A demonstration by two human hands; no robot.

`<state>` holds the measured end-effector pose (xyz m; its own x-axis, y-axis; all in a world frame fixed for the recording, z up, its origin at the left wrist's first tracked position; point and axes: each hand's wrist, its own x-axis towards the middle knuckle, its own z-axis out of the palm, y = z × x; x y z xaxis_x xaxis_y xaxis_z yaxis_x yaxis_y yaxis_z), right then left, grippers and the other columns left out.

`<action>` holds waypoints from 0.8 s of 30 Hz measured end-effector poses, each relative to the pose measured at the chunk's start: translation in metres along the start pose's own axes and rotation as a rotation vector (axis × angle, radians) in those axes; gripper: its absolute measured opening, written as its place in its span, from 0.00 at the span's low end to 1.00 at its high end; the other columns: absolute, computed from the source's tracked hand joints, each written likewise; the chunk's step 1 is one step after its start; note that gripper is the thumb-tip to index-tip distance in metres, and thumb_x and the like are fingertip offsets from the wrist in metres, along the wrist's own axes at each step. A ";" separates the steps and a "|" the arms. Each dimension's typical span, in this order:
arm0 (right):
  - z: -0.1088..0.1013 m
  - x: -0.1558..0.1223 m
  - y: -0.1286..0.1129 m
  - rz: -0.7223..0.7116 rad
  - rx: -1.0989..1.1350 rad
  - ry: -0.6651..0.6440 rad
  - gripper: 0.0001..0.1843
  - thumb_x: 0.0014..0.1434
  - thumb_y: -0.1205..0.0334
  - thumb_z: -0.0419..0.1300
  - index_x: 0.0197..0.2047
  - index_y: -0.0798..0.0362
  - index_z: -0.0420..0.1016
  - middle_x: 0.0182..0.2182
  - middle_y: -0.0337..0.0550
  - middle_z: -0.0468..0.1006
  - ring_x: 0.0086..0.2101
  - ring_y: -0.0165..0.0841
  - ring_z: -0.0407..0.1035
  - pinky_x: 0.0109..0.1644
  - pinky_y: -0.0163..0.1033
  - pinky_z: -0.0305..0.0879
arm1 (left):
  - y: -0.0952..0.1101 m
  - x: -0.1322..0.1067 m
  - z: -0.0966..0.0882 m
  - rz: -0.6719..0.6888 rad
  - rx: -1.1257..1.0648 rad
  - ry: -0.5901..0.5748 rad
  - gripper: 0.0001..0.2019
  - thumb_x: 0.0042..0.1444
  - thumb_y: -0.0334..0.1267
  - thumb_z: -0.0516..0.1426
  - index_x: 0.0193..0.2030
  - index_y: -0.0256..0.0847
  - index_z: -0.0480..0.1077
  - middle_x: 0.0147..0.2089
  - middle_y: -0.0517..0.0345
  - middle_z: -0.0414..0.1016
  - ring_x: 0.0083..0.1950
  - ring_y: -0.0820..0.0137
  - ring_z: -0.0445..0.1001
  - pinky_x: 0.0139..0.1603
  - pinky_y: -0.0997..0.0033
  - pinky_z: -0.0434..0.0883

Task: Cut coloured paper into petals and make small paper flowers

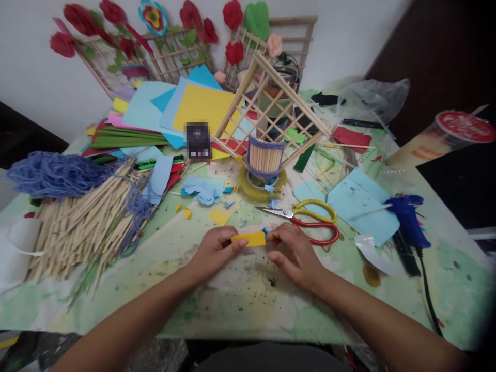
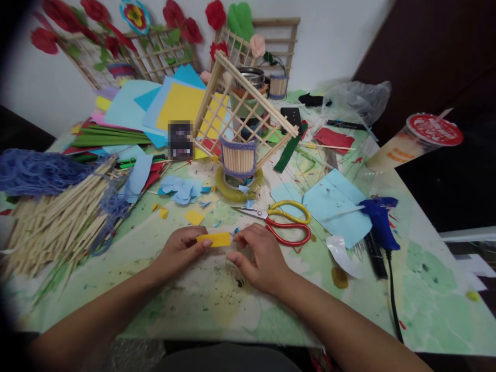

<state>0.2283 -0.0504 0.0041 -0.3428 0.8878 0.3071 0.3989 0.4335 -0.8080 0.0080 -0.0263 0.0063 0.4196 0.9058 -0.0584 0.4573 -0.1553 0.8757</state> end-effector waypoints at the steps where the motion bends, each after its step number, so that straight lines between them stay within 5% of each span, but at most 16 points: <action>1: 0.005 0.000 -0.002 0.011 0.009 -0.034 0.15 0.59 0.51 0.54 0.28 0.54 0.66 0.25 0.40 0.67 0.29 0.32 0.61 0.34 0.38 0.55 | 0.002 -0.001 0.004 0.032 0.004 -0.042 0.20 0.56 0.47 0.52 0.19 0.37 0.60 0.21 0.64 0.57 0.24 0.76 0.58 0.26 0.76 0.56; 4: 0.013 -0.002 -0.003 0.078 0.027 -0.081 0.19 0.61 0.55 0.51 0.21 0.53 0.61 0.19 0.36 0.61 0.24 0.29 0.57 0.29 0.35 0.51 | 0.004 -0.004 0.014 0.072 -0.016 -0.110 0.20 0.56 0.47 0.53 0.18 0.37 0.60 0.21 0.64 0.57 0.24 0.76 0.58 0.26 0.76 0.55; 10: 0.012 -0.003 -0.004 0.154 0.075 -0.076 0.21 0.61 0.56 0.50 0.18 0.53 0.56 0.17 0.34 0.56 0.21 0.26 0.54 0.26 0.34 0.48 | 0.001 -0.004 0.014 -0.054 -0.086 -0.003 0.21 0.56 0.50 0.52 0.19 0.38 0.58 0.21 0.64 0.55 0.24 0.76 0.56 0.24 0.76 0.54; 16: 0.017 -0.006 -0.004 0.166 0.027 -0.012 0.21 0.62 0.56 0.50 0.18 0.53 0.57 0.17 0.34 0.57 0.21 0.26 0.55 0.25 0.34 0.49 | 0.003 -0.003 0.014 0.000 -0.047 -0.003 0.21 0.59 0.49 0.47 0.20 0.38 0.59 0.21 0.64 0.57 0.24 0.76 0.57 0.26 0.76 0.55; 19: 0.014 -0.006 -0.004 0.064 -0.037 -0.022 0.20 0.62 0.56 0.49 0.21 0.53 0.61 0.18 0.36 0.60 0.22 0.28 0.56 0.27 0.34 0.52 | 0.003 -0.003 0.013 -0.007 -0.065 -0.011 0.20 0.60 0.48 0.48 0.20 0.38 0.59 0.22 0.64 0.58 0.25 0.75 0.58 0.27 0.76 0.56; 22: 0.008 -0.004 -0.003 -0.155 -0.218 -0.025 0.17 0.57 0.50 0.56 0.37 0.57 0.70 0.30 0.46 0.71 0.32 0.35 0.63 0.37 0.41 0.59 | 0.001 -0.001 0.010 -0.011 -0.036 -0.007 0.20 0.61 0.46 0.47 0.20 0.39 0.56 0.22 0.64 0.56 0.25 0.75 0.58 0.27 0.75 0.56; 24: 0.004 -0.002 -0.001 -0.326 -0.374 -0.005 0.18 0.55 0.55 0.59 0.46 0.56 0.69 0.39 0.51 0.72 0.40 0.39 0.63 0.44 0.45 0.58 | 0.000 0.001 0.007 0.053 0.049 -0.036 0.20 0.62 0.45 0.46 0.20 0.39 0.56 0.22 0.63 0.56 0.26 0.75 0.59 0.28 0.74 0.57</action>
<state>0.2247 -0.0533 0.0026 -0.5039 0.6966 0.5108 0.5479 0.7149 -0.4344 0.0136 -0.0283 0.0027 0.4715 0.8814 -0.0305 0.4715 -0.2227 0.8533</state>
